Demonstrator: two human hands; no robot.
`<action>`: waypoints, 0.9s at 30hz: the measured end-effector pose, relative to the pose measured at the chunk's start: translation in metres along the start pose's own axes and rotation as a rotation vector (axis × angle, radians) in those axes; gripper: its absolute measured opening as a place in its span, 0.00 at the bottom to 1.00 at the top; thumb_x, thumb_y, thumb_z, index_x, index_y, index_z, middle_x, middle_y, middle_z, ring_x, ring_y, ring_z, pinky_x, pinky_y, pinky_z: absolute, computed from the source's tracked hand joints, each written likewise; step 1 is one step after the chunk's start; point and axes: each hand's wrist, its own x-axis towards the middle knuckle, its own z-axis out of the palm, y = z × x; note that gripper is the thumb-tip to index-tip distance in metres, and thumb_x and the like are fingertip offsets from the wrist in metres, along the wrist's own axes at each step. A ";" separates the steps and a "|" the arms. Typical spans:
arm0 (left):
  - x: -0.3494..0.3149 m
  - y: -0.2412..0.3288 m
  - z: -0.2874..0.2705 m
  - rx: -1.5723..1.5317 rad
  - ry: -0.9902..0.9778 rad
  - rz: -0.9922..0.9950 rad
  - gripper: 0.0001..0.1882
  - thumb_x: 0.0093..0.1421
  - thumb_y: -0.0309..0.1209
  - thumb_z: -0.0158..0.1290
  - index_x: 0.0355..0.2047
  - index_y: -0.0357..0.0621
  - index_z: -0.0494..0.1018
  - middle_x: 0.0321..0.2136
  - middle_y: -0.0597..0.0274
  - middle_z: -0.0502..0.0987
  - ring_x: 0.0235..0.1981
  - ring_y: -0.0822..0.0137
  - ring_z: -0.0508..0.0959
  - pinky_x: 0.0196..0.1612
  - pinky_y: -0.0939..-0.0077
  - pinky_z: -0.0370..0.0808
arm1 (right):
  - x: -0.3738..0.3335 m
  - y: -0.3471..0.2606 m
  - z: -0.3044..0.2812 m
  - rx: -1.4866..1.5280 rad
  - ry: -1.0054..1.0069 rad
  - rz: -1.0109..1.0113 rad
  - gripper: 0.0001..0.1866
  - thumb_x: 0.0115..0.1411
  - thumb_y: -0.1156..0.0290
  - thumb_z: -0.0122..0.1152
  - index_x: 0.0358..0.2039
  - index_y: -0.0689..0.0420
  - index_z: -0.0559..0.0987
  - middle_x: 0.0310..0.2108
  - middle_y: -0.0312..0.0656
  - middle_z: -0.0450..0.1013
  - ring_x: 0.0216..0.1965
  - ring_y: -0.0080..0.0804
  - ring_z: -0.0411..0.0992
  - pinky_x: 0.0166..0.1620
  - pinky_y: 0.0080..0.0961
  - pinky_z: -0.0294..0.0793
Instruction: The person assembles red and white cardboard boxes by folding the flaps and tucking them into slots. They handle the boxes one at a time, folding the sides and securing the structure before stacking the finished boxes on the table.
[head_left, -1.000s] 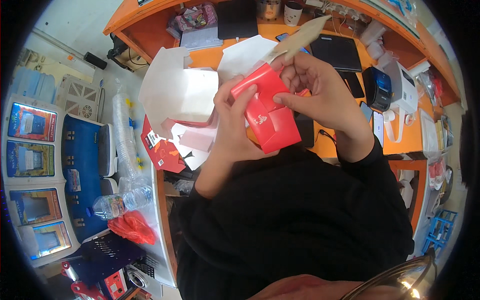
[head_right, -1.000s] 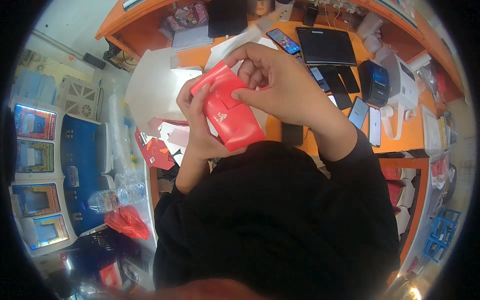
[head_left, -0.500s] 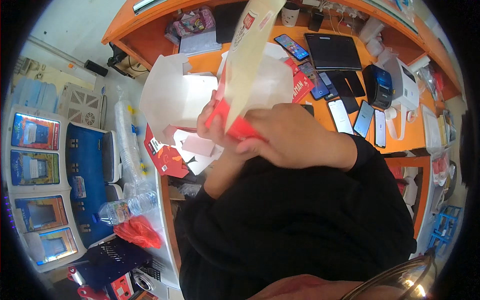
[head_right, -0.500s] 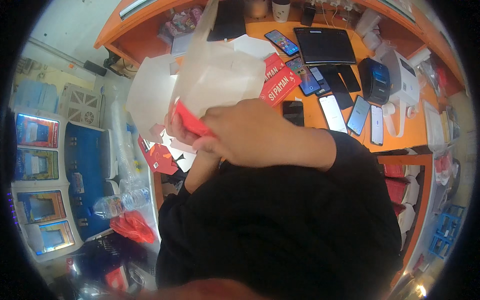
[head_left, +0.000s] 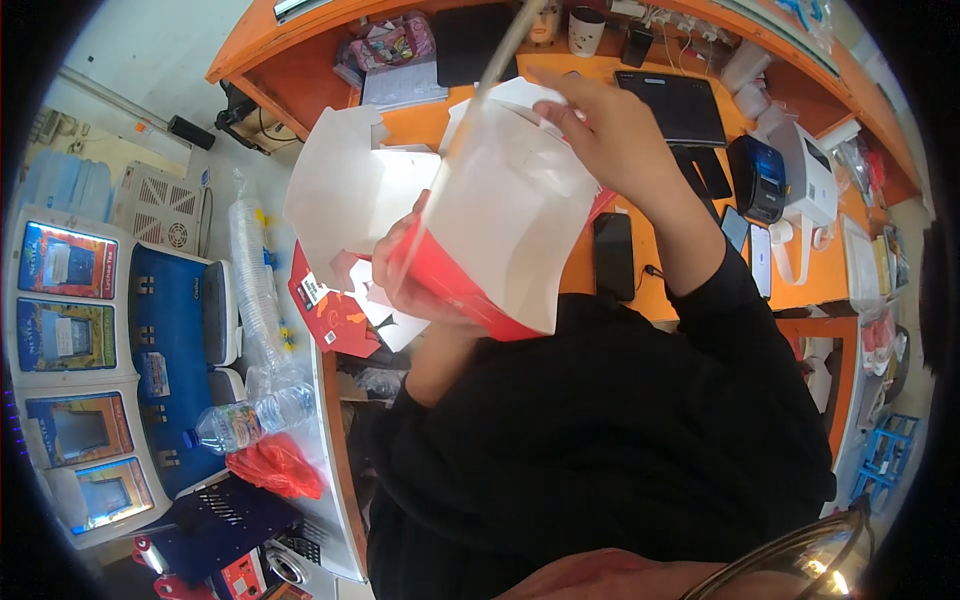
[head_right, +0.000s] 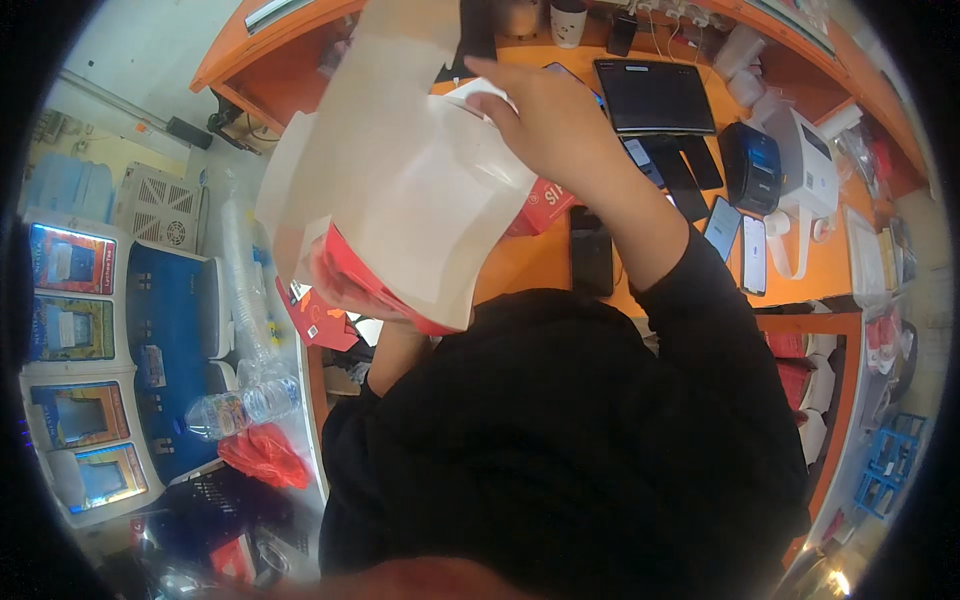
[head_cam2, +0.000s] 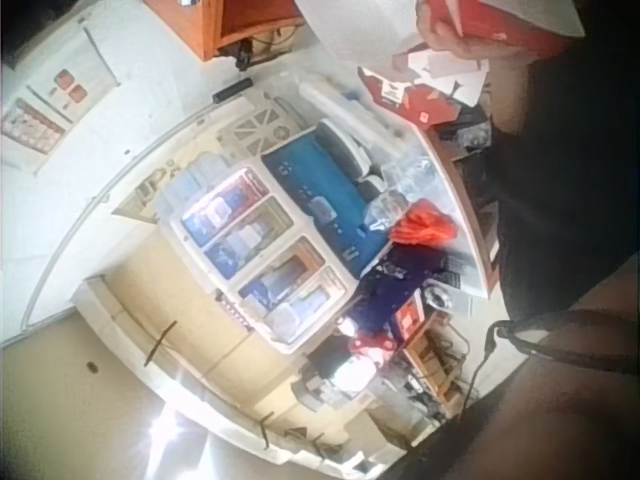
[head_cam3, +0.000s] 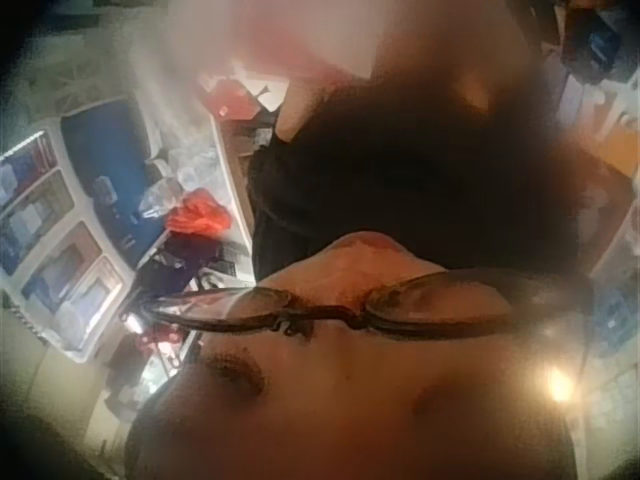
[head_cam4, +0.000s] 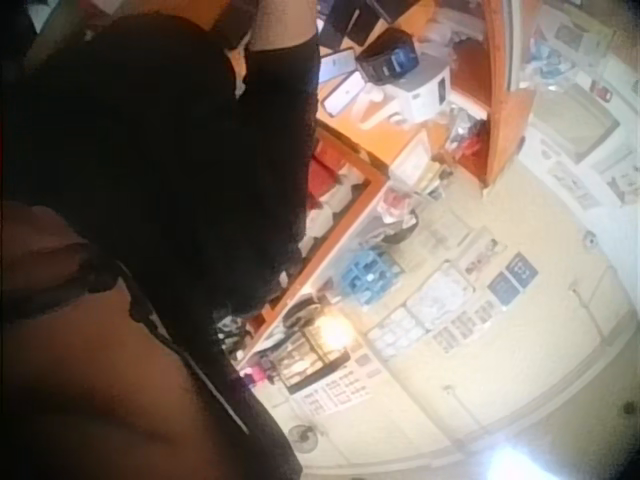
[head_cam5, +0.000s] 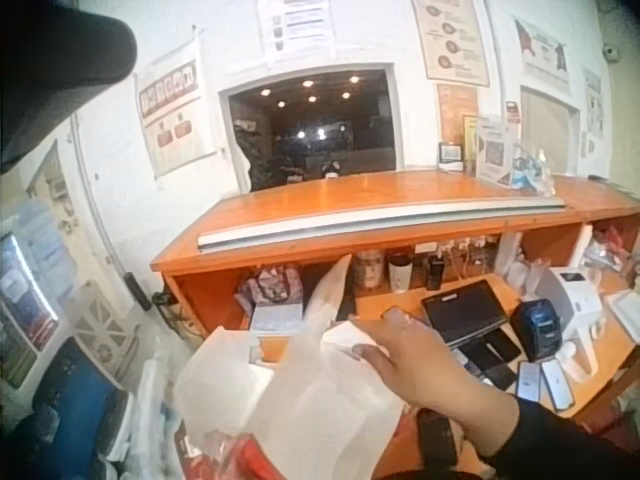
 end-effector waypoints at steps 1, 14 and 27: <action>0.004 0.001 0.001 -0.005 -0.009 0.026 0.44 0.49 0.42 0.68 0.58 0.39 0.54 0.50 0.46 0.62 0.51 0.51 0.73 0.50 0.55 0.78 | 0.000 0.006 0.002 -0.023 -0.141 0.111 0.18 0.62 0.59 0.59 0.50 0.50 0.81 0.34 0.50 0.79 0.36 0.49 0.77 0.42 0.37 0.75; 0.006 0.015 0.009 -0.040 0.055 -0.051 0.42 0.50 0.41 0.67 0.57 0.37 0.56 0.49 0.48 0.63 0.49 0.51 0.74 0.50 0.50 0.79 | -0.027 0.020 0.013 0.002 -0.097 0.045 0.19 0.56 0.66 0.66 0.50 0.52 0.81 0.33 0.53 0.78 0.32 0.47 0.76 0.40 0.34 0.74; -0.002 0.008 -0.005 -0.050 -0.048 -0.002 0.47 0.44 0.43 0.72 0.57 0.38 0.58 0.47 0.47 0.66 0.47 0.51 0.75 0.51 0.50 0.78 | -0.049 0.014 0.021 0.079 -0.180 0.161 0.22 0.54 0.67 0.68 0.50 0.56 0.80 0.32 0.53 0.78 0.32 0.46 0.77 0.38 0.33 0.75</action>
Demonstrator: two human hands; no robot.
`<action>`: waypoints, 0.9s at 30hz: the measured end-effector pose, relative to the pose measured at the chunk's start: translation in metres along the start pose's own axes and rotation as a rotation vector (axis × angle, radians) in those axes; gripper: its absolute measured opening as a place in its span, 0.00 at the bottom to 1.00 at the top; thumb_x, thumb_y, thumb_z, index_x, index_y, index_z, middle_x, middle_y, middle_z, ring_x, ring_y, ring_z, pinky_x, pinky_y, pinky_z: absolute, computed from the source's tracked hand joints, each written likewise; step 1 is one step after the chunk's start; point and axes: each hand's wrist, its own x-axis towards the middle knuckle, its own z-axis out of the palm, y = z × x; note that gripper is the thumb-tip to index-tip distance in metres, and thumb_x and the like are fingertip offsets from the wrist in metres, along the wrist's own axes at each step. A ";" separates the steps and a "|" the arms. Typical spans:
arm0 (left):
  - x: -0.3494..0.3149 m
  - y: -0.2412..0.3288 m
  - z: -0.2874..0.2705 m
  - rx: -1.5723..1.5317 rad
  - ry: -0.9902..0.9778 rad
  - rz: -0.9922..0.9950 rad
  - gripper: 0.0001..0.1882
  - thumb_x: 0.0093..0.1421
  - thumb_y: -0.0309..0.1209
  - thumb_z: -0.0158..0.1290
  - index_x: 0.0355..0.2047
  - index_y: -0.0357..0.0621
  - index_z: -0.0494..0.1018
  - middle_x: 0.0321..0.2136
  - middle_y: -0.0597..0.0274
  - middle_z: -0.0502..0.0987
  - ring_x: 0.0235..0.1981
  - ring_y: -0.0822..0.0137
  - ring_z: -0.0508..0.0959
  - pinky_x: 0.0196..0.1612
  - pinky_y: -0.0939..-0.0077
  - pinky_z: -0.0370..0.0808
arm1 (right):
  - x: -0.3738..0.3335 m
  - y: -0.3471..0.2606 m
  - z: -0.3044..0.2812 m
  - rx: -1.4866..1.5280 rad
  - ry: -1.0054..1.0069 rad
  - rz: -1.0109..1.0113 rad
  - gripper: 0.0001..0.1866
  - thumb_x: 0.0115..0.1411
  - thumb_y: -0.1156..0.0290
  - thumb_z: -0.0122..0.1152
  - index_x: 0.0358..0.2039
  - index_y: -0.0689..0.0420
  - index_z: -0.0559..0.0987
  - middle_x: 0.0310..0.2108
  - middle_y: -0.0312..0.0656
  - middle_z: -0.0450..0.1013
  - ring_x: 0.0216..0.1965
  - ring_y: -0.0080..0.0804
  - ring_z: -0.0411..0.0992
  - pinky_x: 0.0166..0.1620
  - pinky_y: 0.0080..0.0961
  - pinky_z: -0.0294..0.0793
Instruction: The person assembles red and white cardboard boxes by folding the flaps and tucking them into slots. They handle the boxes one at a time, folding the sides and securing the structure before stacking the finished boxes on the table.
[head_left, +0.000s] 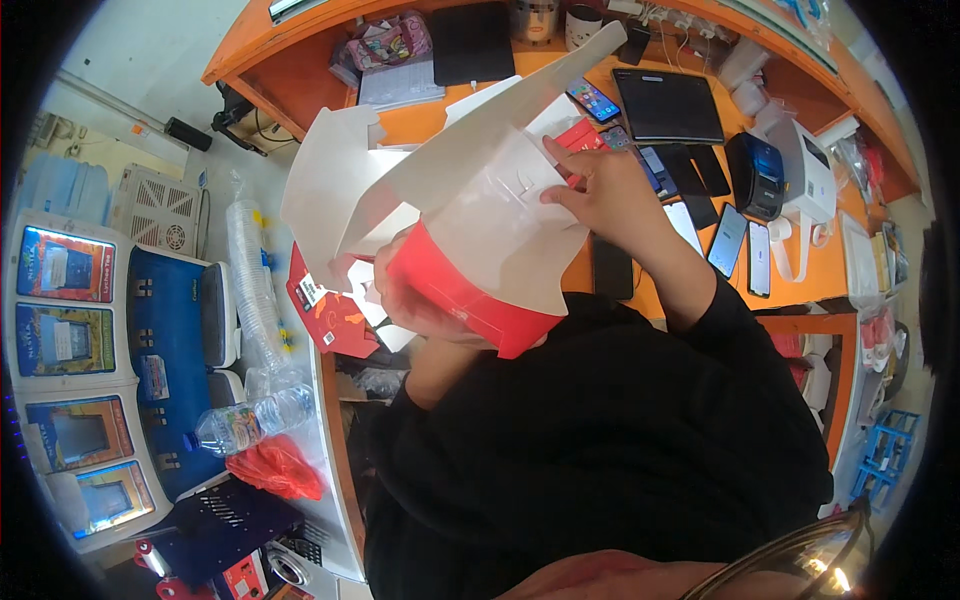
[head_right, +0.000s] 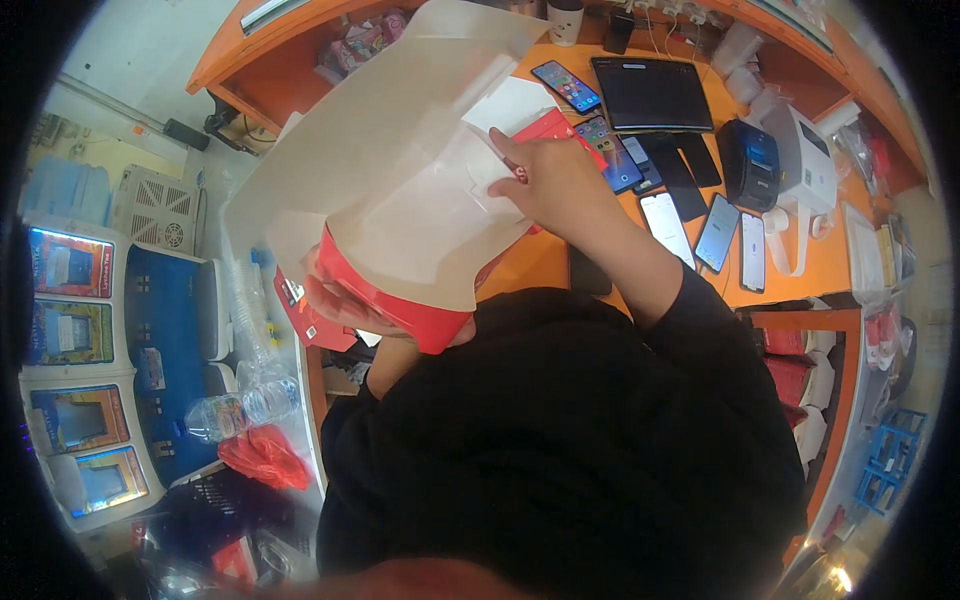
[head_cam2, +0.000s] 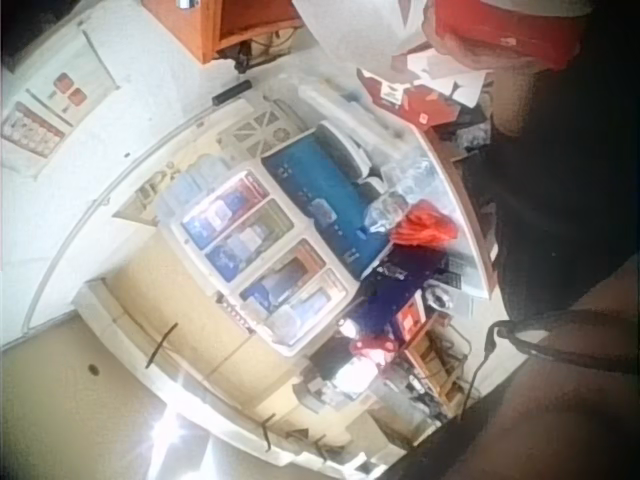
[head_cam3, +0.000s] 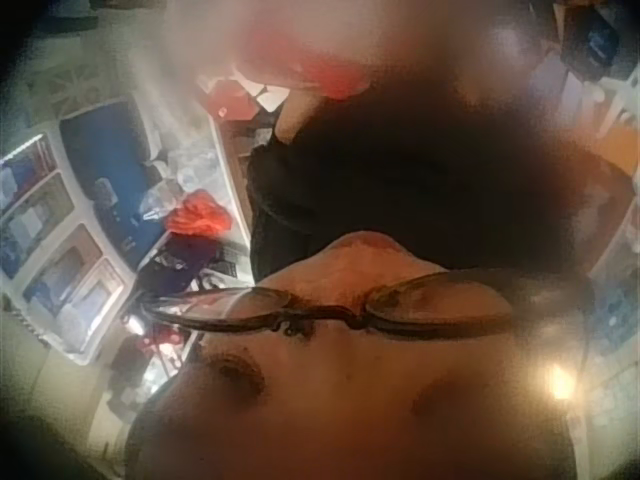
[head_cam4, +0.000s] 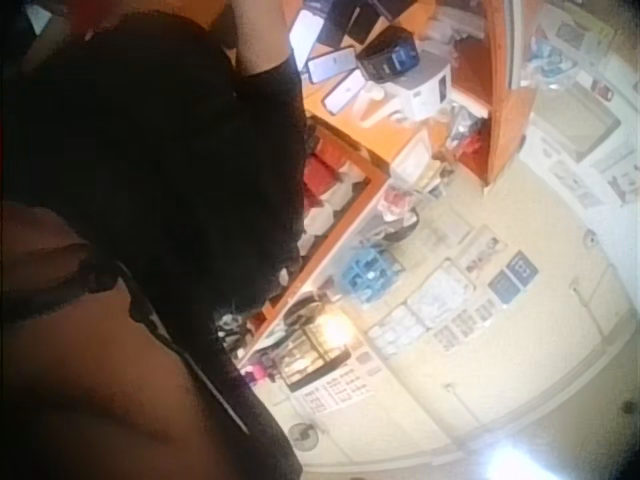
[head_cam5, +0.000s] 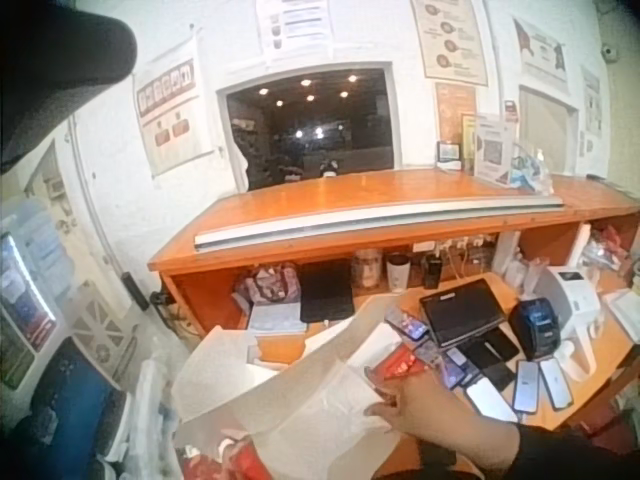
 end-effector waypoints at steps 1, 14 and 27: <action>0.000 0.000 -0.001 -0.007 -0.009 0.004 0.47 0.43 0.43 0.72 0.57 0.38 0.58 0.47 0.47 0.66 0.47 0.51 0.75 0.51 0.50 0.78 | -0.001 0.002 0.001 -0.051 -0.012 -0.014 0.22 0.54 0.67 0.67 0.51 0.57 0.79 0.33 0.53 0.78 0.35 0.47 0.78 0.40 0.34 0.76; 0.003 0.020 0.033 -0.198 0.162 -0.027 0.45 0.49 0.44 0.68 0.62 0.49 0.55 0.49 0.45 0.66 0.46 0.52 0.75 0.53 0.45 0.75 | 0.001 0.018 -0.002 0.074 0.054 0.018 0.19 0.54 0.58 0.68 0.36 0.62 0.82 0.29 0.48 0.78 0.32 0.46 0.77 0.38 0.32 0.75; -0.009 0.020 0.036 -0.251 0.200 -0.069 0.32 0.63 0.43 0.53 0.63 0.56 0.53 0.48 0.47 0.65 0.47 0.52 0.73 0.53 0.41 0.73 | -0.008 0.017 0.030 -0.197 -0.277 0.139 0.25 0.62 0.56 0.59 0.43 0.69 0.72 0.33 0.61 0.76 0.38 0.56 0.77 0.43 0.45 0.74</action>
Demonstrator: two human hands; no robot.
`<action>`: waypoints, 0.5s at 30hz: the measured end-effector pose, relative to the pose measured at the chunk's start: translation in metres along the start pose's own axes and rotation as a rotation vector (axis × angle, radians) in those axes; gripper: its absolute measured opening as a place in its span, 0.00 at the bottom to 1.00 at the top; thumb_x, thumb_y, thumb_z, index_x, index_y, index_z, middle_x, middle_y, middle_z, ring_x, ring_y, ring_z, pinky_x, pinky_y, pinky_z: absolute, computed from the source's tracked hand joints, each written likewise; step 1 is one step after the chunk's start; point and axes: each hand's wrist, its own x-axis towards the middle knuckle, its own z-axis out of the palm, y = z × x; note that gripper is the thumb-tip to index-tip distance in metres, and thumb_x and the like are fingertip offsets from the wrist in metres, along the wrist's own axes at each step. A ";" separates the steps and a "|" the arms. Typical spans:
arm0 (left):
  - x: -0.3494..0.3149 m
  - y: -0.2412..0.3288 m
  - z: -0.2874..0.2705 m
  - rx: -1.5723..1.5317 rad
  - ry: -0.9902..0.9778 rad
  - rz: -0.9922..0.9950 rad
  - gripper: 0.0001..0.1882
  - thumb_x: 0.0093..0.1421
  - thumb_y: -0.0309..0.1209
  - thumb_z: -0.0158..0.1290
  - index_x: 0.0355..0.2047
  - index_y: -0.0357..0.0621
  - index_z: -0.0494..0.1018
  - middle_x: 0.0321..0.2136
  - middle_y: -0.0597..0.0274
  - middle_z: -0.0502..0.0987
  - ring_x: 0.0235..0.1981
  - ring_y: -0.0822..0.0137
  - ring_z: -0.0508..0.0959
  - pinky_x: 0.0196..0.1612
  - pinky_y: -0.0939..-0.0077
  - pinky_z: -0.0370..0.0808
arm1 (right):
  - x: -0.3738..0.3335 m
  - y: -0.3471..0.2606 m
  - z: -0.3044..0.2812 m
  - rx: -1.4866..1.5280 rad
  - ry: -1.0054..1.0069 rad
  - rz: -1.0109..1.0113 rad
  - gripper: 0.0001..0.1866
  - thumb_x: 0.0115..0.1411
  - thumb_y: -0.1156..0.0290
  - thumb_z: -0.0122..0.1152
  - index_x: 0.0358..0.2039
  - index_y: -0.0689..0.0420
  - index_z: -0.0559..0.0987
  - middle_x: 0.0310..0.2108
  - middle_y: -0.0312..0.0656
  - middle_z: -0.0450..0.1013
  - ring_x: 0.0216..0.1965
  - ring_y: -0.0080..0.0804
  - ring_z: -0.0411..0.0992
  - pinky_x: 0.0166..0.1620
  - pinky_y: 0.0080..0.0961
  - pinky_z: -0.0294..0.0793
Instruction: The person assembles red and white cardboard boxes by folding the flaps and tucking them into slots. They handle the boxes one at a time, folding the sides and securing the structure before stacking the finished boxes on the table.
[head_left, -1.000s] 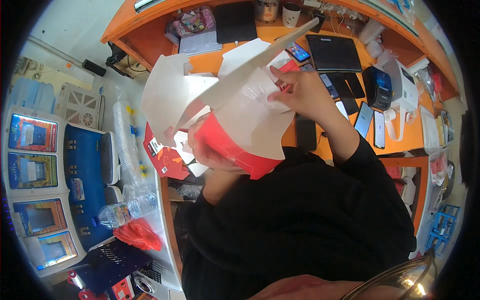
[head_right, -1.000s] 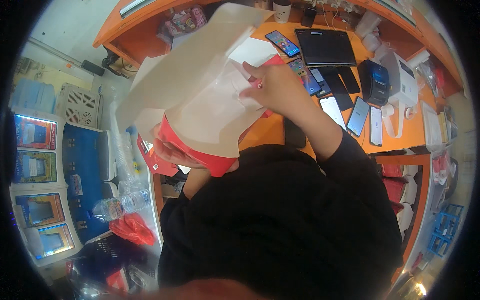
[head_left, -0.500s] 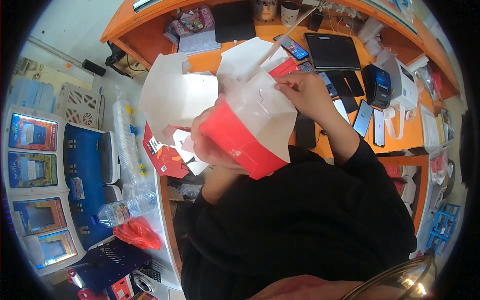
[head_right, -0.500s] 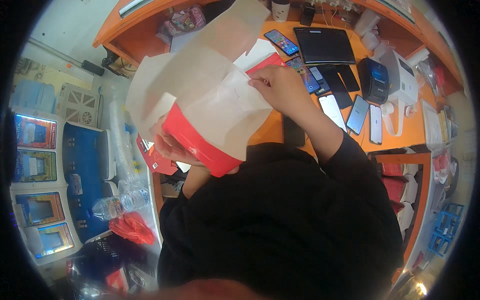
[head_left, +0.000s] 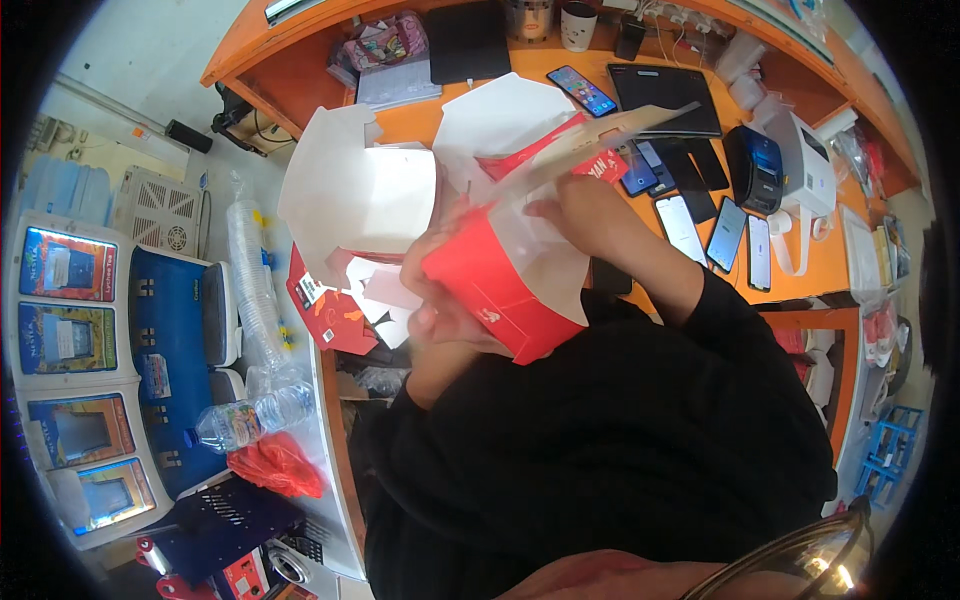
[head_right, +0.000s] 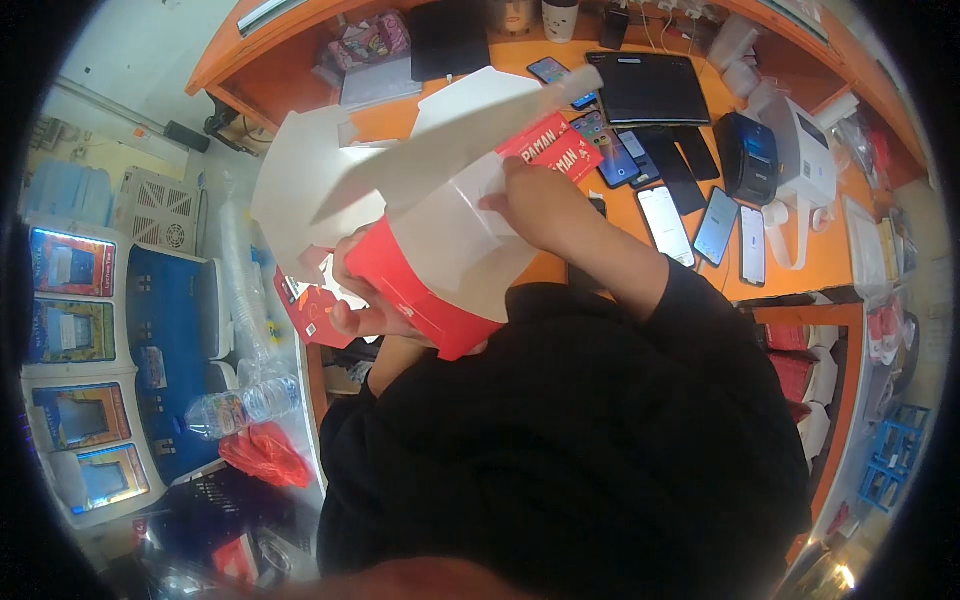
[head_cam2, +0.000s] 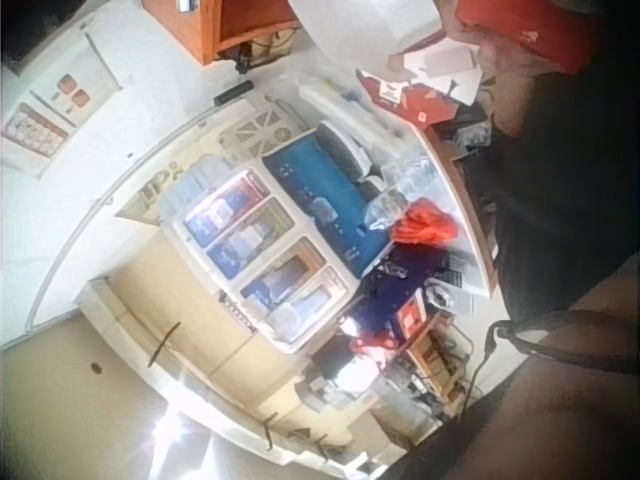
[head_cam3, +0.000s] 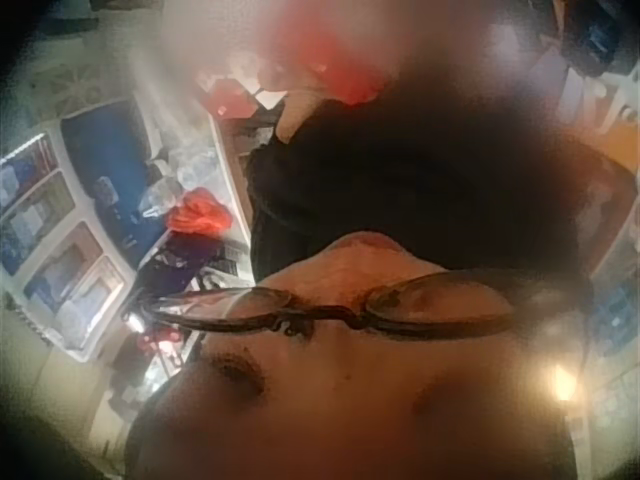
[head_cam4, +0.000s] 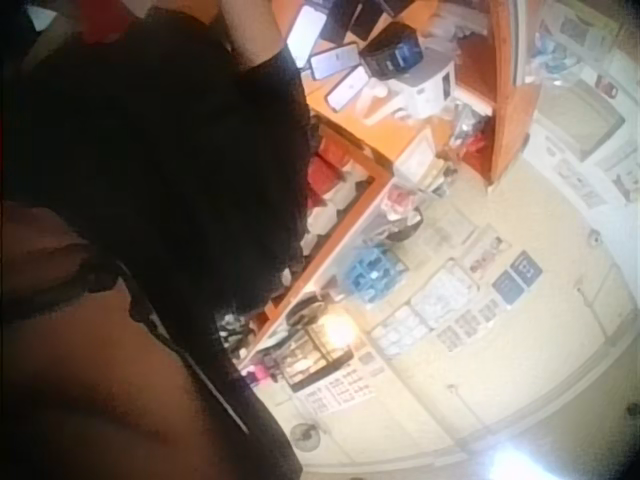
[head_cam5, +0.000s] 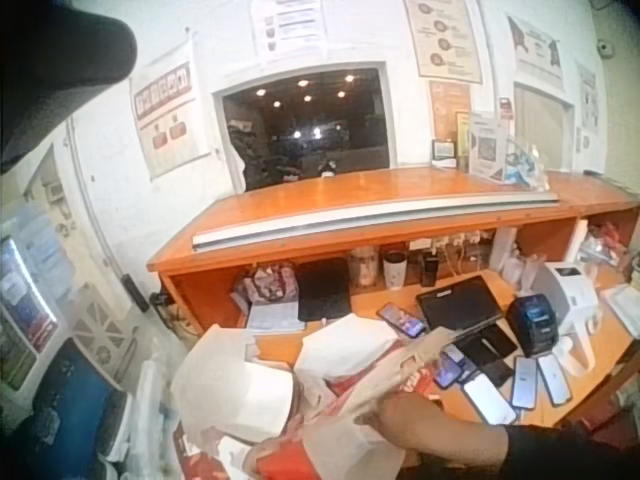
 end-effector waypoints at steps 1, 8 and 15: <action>0.000 -0.001 -0.002 0.015 -0.008 0.000 0.32 0.63 0.43 0.53 0.63 0.56 0.53 0.48 0.47 0.65 0.47 0.52 0.73 0.53 0.41 0.73 | -0.002 -0.001 0.000 0.003 0.001 -0.004 0.24 0.62 0.57 0.58 0.42 0.69 0.73 0.33 0.61 0.76 0.38 0.56 0.76 0.43 0.45 0.74; 0.005 -0.002 -0.013 0.106 -0.052 0.007 0.34 0.62 0.44 0.55 0.63 0.55 0.53 0.49 0.46 0.64 0.48 0.51 0.72 0.54 0.42 0.72 | -0.004 0.021 0.007 0.106 0.064 -0.150 0.17 0.64 0.62 0.55 0.33 0.66 0.77 0.30 0.59 0.76 0.36 0.56 0.76 0.41 0.46 0.73; 0.005 0.002 -0.008 0.139 -0.072 0.002 0.36 0.61 0.45 0.56 0.64 0.53 0.52 0.50 0.46 0.64 0.49 0.51 0.71 0.55 0.43 0.71 | -0.015 0.009 -0.022 0.384 -0.072 -0.092 0.14 0.67 0.65 0.53 0.36 0.63 0.79 0.26 0.51 0.76 0.28 0.40 0.76 0.34 0.30 0.72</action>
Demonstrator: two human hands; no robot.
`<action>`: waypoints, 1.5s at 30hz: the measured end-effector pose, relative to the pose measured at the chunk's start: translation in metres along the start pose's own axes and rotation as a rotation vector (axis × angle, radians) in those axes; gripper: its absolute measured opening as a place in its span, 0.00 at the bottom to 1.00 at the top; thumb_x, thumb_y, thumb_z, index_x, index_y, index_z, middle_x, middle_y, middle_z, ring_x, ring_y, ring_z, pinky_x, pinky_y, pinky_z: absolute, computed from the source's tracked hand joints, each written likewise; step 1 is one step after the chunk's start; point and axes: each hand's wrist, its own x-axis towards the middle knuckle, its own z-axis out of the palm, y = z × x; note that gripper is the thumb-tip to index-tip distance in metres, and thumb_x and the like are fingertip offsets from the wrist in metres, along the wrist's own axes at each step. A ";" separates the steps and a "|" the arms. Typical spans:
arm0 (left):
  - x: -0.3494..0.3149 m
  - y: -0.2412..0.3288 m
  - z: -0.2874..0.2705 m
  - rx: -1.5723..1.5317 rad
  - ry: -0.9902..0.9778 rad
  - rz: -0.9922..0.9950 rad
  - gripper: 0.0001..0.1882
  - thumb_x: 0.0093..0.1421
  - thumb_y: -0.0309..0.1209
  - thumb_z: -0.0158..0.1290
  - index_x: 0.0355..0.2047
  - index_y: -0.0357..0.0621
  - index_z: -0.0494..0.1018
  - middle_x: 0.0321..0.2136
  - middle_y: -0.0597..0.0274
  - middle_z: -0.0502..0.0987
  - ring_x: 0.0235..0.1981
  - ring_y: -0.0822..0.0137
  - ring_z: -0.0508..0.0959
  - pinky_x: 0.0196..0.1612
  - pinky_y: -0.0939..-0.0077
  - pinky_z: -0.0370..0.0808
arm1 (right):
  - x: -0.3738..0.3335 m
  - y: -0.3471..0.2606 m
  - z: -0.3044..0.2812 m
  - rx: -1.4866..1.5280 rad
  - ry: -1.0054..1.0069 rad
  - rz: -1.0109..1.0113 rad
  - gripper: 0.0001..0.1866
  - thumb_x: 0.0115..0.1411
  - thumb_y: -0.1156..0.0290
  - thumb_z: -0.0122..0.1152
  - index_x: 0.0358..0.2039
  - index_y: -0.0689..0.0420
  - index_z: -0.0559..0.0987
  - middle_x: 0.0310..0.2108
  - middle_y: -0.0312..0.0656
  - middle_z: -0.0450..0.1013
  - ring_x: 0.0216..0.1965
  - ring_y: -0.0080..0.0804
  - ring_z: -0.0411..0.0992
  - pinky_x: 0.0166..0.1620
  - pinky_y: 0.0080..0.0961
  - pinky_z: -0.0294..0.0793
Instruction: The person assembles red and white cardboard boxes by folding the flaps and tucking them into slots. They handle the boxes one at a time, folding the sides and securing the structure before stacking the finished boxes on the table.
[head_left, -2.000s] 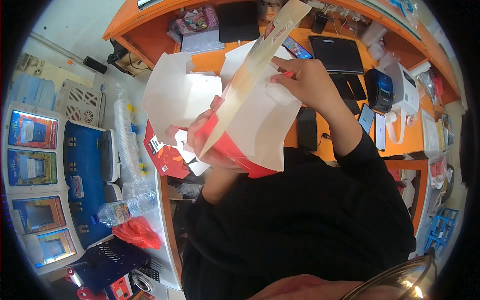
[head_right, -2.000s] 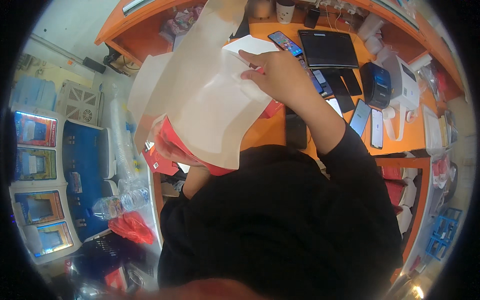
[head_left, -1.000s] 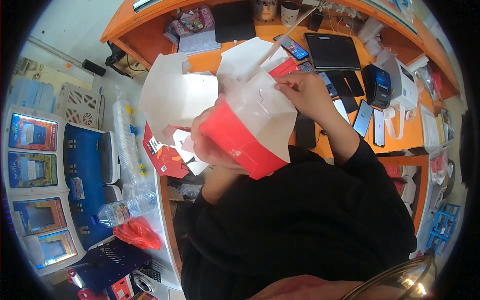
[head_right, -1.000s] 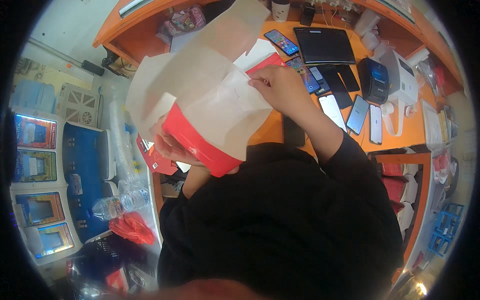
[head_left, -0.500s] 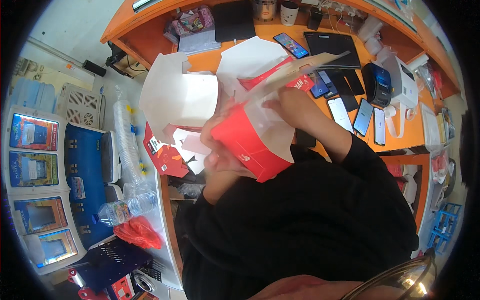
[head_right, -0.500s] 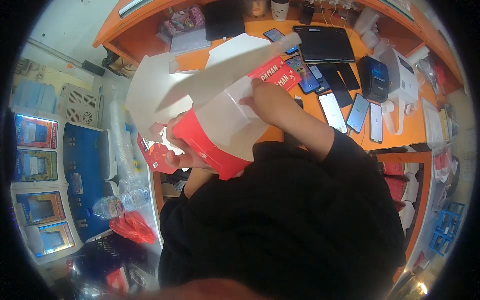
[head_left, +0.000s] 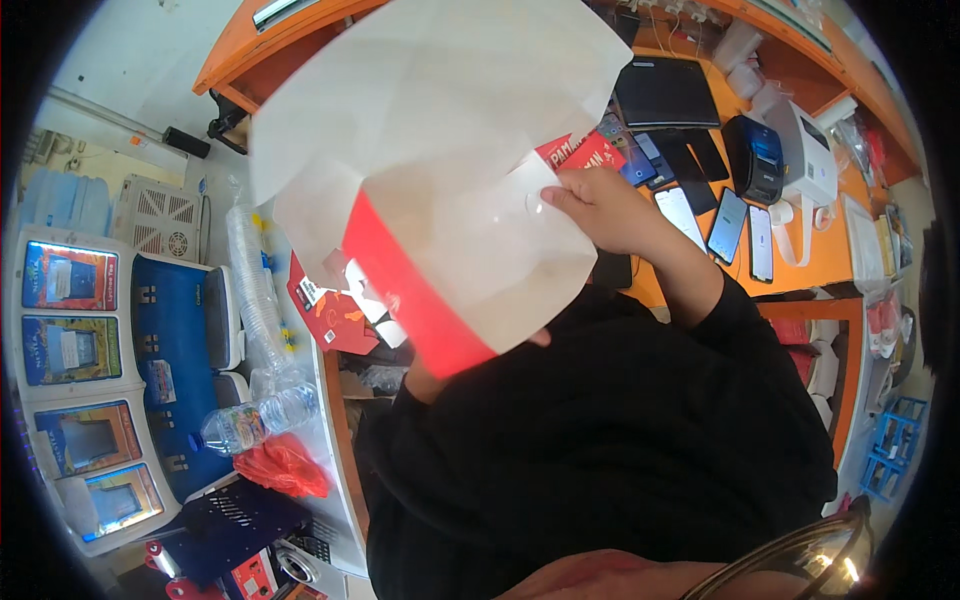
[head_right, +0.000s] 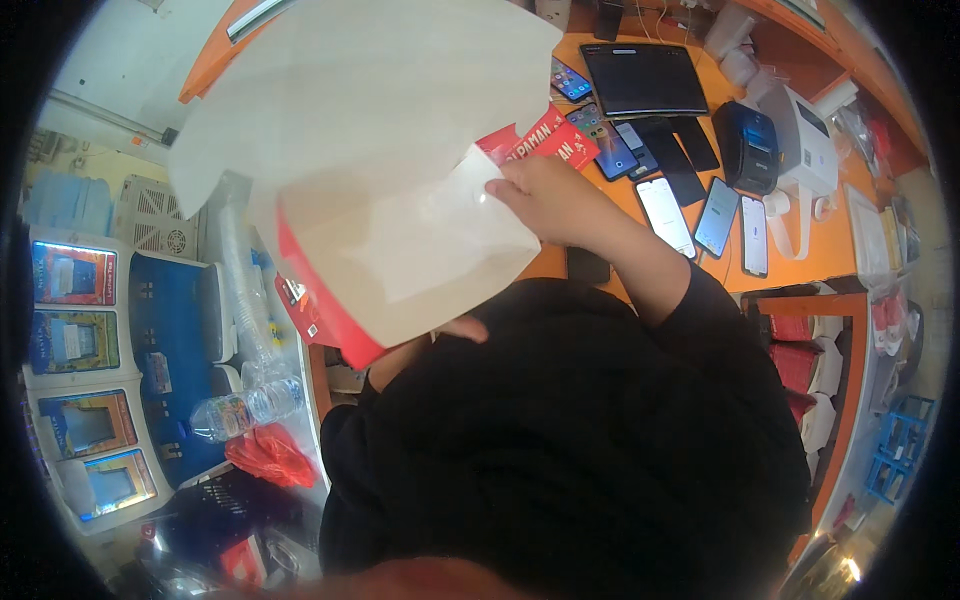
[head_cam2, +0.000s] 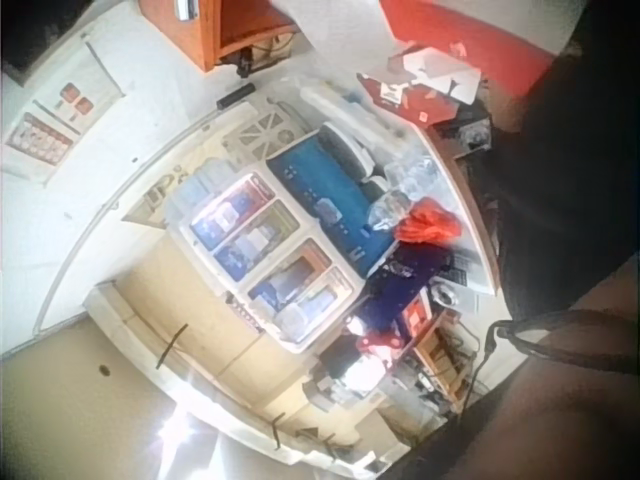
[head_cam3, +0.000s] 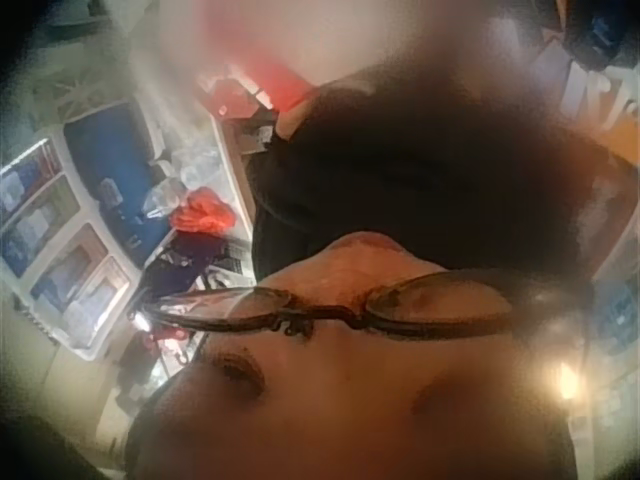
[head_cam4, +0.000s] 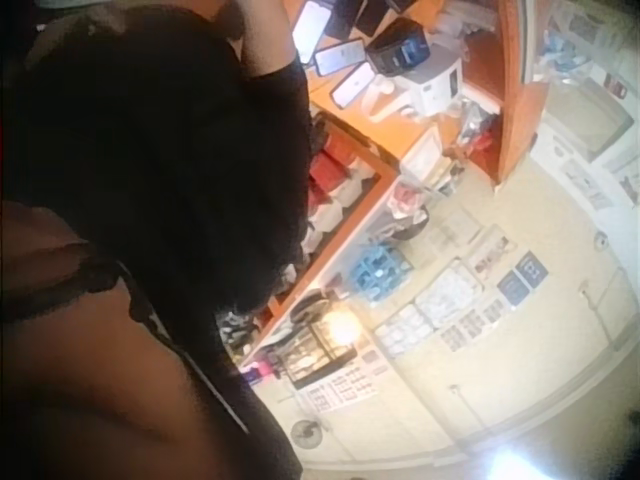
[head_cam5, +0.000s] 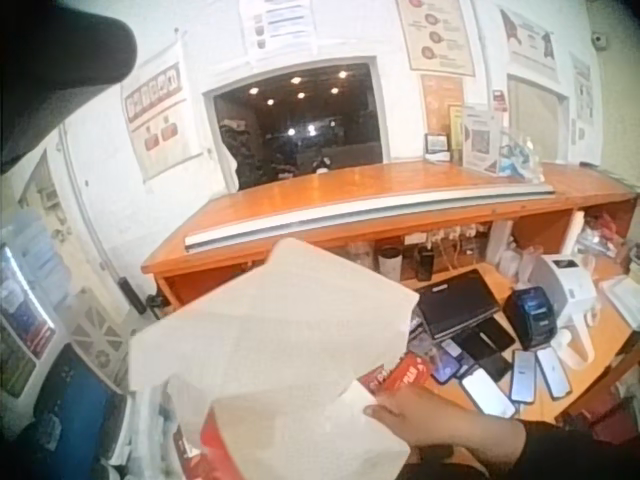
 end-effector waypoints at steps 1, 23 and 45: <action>-0.001 -0.001 0.001 -0.006 -0.002 0.002 0.36 0.61 0.45 0.56 0.64 0.53 0.52 0.50 0.46 0.64 0.50 0.51 0.71 0.55 0.43 0.70 | -0.002 -0.002 0.002 -0.032 -0.004 -0.044 0.14 0.67 0.64 0.53 0.36 0.63 0.78 0.27 0.50 0.76 0.28 0.38 0.76 0.34 0.30 0.72; -0.008 -0.001 0.011 -0.063 -0.032 -0.052 0.42 0.57 0.46 0.60 0.65 0.48 0.51 0.53 0.45 0.62 0.54 0.49 0.67 0.58 0.45 0.67 | -0.016 0.004 0.001 0.691 -0.316 0.105 0.09 0.66 0.66 0.59 0.39 0.58 0.80 0.31 0.34 0.77 0.33 0.19 0.77 0.37 0.18 0.77; -0.008 -0.011 0.003 -0.022 -0.086 -0.063 0.49 0.53 0.48 0.64 0.66 0.44 0.49 0.56 0.44 0.61 0.58 0.47 0.64 0.61 0.47 0.63 | -0.017 0.011 0.034 0.025 0.108 -0.227 0.16 0.66 0.65 0.53 0.49 0.61 0.77 0.38 0.57 0.76 0.39 0.49 0.76 0.41 0.35 0.74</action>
